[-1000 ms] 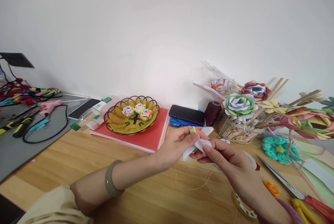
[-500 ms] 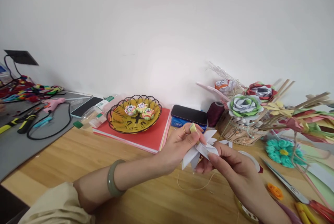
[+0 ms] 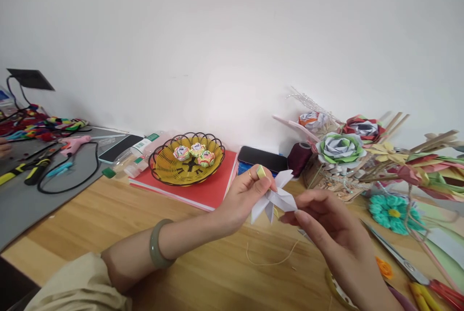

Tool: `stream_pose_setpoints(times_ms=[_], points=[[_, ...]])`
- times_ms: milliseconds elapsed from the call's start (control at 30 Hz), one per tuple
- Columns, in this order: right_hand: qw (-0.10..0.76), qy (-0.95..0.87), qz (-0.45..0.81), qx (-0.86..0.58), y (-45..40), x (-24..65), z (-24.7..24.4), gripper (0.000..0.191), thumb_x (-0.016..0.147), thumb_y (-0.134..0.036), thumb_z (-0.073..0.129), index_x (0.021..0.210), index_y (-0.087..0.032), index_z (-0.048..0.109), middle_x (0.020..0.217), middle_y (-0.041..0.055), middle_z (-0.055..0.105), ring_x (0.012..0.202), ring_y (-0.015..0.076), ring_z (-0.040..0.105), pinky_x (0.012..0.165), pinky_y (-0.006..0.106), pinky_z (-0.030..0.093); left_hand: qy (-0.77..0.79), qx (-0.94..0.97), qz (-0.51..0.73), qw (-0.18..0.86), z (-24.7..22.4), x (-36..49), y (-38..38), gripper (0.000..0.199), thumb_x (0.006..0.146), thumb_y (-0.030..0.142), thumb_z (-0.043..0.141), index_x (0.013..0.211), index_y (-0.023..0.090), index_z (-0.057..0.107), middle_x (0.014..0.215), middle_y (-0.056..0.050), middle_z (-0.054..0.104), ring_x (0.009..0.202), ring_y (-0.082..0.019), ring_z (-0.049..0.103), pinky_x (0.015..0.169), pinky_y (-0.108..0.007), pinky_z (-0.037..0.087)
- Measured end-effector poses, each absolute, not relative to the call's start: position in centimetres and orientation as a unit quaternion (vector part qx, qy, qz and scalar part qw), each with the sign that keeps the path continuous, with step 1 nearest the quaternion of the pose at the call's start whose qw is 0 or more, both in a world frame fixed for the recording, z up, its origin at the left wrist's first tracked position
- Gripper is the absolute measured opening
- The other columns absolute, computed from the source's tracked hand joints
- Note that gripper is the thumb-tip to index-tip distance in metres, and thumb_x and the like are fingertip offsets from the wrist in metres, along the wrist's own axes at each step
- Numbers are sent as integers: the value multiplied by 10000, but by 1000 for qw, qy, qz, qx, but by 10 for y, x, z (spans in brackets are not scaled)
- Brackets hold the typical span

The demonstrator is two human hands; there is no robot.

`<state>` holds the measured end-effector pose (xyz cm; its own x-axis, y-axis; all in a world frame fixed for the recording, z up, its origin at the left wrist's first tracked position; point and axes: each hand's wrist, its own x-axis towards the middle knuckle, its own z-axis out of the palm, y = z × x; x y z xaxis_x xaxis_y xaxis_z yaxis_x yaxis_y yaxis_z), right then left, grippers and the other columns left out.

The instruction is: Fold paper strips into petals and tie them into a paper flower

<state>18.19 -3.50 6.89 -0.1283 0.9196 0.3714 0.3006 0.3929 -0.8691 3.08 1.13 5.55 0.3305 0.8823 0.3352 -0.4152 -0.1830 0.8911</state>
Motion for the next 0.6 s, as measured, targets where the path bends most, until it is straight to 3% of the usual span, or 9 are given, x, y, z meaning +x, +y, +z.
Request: stream_pose_setpoints(times_ms=[100, 267, 367, 500, 600], points=[[519, -657, 303, -455, -34, 182, 68, 217, 786, -333, 572, 983, -245, 546, 857, 28, 648, 731, 166, 636, 638, 272, 539, 220, 608, 542, 537, 56, 28, 13, 296, 817, 416, 463, 684, 158, 516, 724, -3, 434, 626, -91, 399, 578, -220, 328], [511, -597, 402, -470, -29, 178, 78, 171, 716, -363, 639, 780, -204, 633, 683, 15, 644, 563, 136, 609, 529, 242, 537, 235, 681, 545, 429, 55, 25, 11, 299, 832, 395, 441, 710, 156, 573, 804, -39, 466, 721, -124, 447, 649, -250, 372], [480, -558, 461, -495, -29, 177, 82, 195, 690, -364, 658, 756, -181, 646, 623, 18, 635, 519, 133, 594, 503, 246, 519, 240, 692, 560, 386, 53, 25, 9, 276, 838, 371, 439, 722, 168, 585, 798, -43, 475, 752, -138, 460, 673, -262, 389], [469, -508, 539, -481, -32, 176, 82, 173, 676, -340, 665, 707, -172, 638, 585, 6, 614, 487, 110, 565, 463, 213, 480, 236, 683, 588, 364, 51, 25, 8, 260, 832, 361, 452, 723, 176, 597, 788, -34, 463, 747, -135, 469, 676, -262, 390], [458, -499, 572, -464, -34, 176, 80, 158, 696, -327, 636, 681, -172, 607, 548, -1, 592, 456, 106, 543, 435, 209, 462, 221, 655, 595, 409, 52, 26, 10, 250, 818, 359, 481, 707, 166, 594, 772, -26, 459, 717, -122, 462, 648, -250, 379]])
